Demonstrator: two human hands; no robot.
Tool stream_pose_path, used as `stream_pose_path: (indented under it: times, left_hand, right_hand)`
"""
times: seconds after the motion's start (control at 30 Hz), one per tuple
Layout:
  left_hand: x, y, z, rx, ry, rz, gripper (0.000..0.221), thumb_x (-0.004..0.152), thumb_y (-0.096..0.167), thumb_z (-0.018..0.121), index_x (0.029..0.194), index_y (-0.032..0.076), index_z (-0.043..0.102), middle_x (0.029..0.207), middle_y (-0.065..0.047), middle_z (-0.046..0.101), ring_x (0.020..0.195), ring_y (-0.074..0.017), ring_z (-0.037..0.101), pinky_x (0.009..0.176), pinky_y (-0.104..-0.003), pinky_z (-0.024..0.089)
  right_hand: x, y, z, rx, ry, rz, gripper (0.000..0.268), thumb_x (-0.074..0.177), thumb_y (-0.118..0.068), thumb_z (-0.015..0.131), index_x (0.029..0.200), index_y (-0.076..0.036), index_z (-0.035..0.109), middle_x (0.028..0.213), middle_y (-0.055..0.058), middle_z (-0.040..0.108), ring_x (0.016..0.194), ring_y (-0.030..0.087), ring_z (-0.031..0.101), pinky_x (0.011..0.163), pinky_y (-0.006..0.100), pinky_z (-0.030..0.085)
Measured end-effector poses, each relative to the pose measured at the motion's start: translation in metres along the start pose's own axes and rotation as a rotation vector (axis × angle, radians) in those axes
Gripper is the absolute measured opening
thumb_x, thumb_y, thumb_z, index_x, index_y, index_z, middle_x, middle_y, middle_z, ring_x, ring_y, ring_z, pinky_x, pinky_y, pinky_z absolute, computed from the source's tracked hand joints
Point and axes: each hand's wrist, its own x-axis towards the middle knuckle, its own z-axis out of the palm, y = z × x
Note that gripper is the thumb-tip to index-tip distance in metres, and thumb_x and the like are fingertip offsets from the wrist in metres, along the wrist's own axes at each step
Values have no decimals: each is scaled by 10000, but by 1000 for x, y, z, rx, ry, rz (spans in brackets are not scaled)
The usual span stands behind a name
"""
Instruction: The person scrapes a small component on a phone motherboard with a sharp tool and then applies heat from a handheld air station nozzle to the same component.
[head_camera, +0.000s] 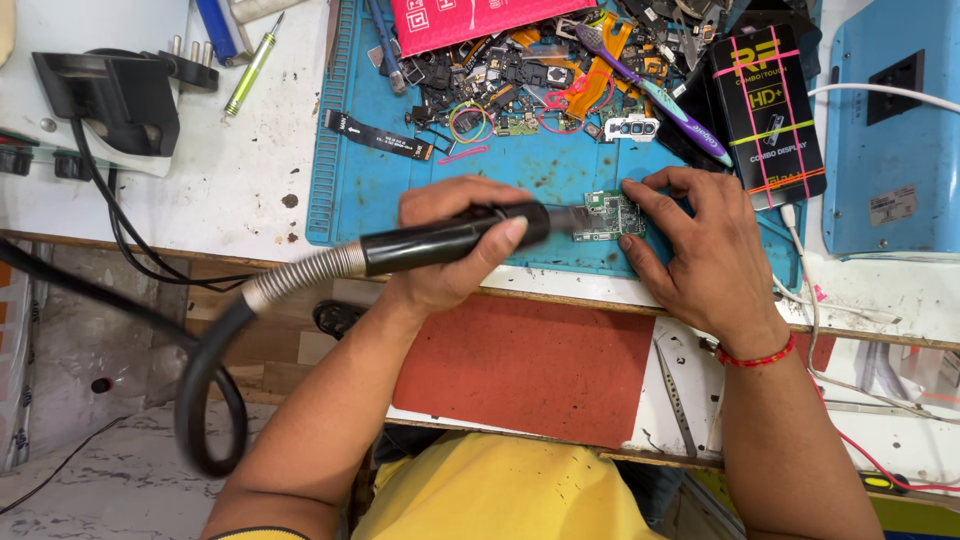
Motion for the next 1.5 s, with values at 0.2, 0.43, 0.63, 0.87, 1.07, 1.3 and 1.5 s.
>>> stream_pose_path:
  times: [0.2,0.43,0.63,0.87,1.07,1.3,1.5]
  left_hand:
    - [2,0,-1,13,-21,12,258,962,242,746,1060,4,734,1001,-127,774,868,-174,748,810,-287,597]
    - [1,0,-2,-12,-31,7,253,966,242,735,1049,3,730,1004,-130,779,881,-179,756,819,-294,604]
    - [1,0,-2,-19,-57,39,243,962,230,732,1044,1,732,1015,-137,777,895,-182,761,831,-295,606]
    - [-2,-3,-3,-40,-15,31,221,969,207,725,1027,-6,720,1006,-134,773,887,-169,754,833,-288,596]
    - [-4,-4,-3,-62,-27,27,194,968,171,714,1020,-15,726,1006,-130,770,906,-156,739,846,-288,587]
    - [-3,-5,-2,-61,44,-7,194,965,177,725,1022,-8,735,968,-116,775,883,-141,738,836,-279,590]
    - [-3,-4,-2,-75,54,-49,214,940,174,729,1033,-18,734,984,-126,779,850,-149,723,783,-285,576]
  right_hand:
    - [0,0,0,-4,-1,4,482,874,-219,792,1330,-104,689,1272,98,611,1152,339,526,1029,472,439]
    - [0,0,0,-5,-7,11,481,873,-220,789,1329,-105,689,1272,99,612,1148,342,528,1026,472,439]
    - [-1,1,0,-4,1,3,487,865,-215,787,1328,-100,690,1274,102,611,1158,347,529,1034,475,439]
    - [-1,-3,4,-22,25,62,471,886,-215,771,1335,-103,682,1276,124,601,1178,358,524,1036,473,442]
    - [0,-7,7,-117,3,42,503,895,-156,715,1398,-170,689,1302,131,580,1217,360,494,1075,482,406]
    - [5,-17,10,-94,56,77,497,855,-217,739,1345,-151,685,1265,135,577,1189,369,495,1049,491,402]
    - [3,-13,11,-102,50,76,480,870,-228,733,1342,-156,685,1280,131,581,1197,368,497,1046,493,411]
